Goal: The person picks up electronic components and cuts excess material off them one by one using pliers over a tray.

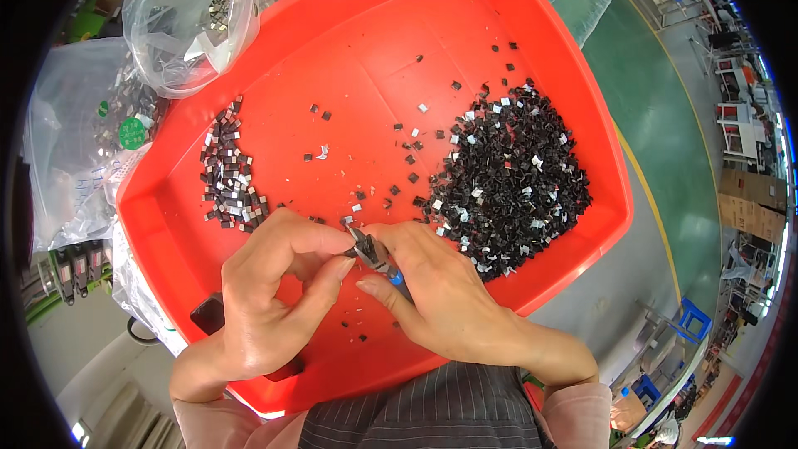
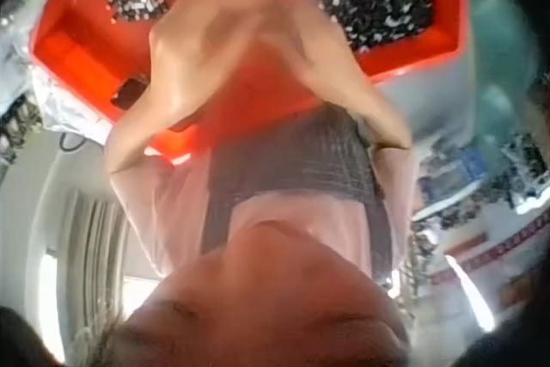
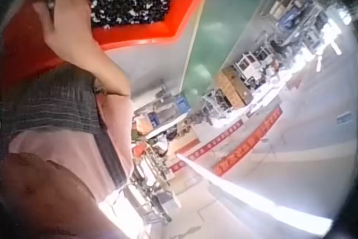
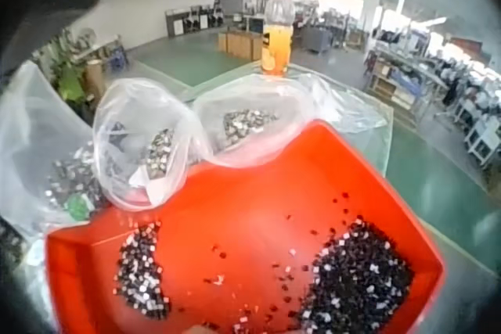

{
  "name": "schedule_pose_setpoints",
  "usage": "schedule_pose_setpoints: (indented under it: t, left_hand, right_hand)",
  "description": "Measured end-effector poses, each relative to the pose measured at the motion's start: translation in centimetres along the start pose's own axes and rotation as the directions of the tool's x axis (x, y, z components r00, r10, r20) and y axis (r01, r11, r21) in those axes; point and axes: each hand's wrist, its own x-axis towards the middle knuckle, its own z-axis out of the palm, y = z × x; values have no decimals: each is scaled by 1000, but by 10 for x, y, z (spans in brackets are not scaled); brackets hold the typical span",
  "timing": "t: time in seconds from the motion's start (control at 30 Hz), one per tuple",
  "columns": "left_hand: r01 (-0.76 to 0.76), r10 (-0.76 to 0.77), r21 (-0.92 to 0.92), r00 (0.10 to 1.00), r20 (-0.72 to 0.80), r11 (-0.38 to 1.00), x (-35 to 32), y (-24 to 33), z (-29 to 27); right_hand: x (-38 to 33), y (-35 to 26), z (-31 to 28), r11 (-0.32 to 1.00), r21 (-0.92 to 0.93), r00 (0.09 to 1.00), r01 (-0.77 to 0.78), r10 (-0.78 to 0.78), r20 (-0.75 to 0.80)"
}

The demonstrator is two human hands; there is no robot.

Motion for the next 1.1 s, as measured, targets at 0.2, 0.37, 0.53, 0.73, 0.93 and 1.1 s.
schedule_pose_setpoints:
  t: [0.2, 0.37, 0.53, 0.73, 0.93, 1.1]
  left_hand:
    - [-21, 21, 4, 1000, -3, 1000, 0, -1, 1]
    - [-31, 31, 7, 999, -8, 999, 0, -2, 1]
    - [-38, 38, -6, 999, 5, 999, 1, -1, 1]
    - [22, -10, -183, 998, 67, 983, 0, -3, 1]
    - [200, -161, -304, 976, 149, 931, 3, -1, -5]
    - [319, -263, -359, 944, 197, 877, 5, 2, -6]
  right_hand:
    - [0, 1, 0, 1000, 10, 1000, 4, -4, 8]
    - [0, 0, 0, 1000, 8, 1000, -14, 14, 15]
    - [-1, -1, -1, 999, -7, 999, -42, 42, 24]
    - [-3, -10, -6, 993, 3, 993, -116, 115, 36]
    - [0, -10, -5, 990, 39, 988, -138, 135, 71]
    - [-3, -9, -4, 984, 119, 991, -132, 127, 50]
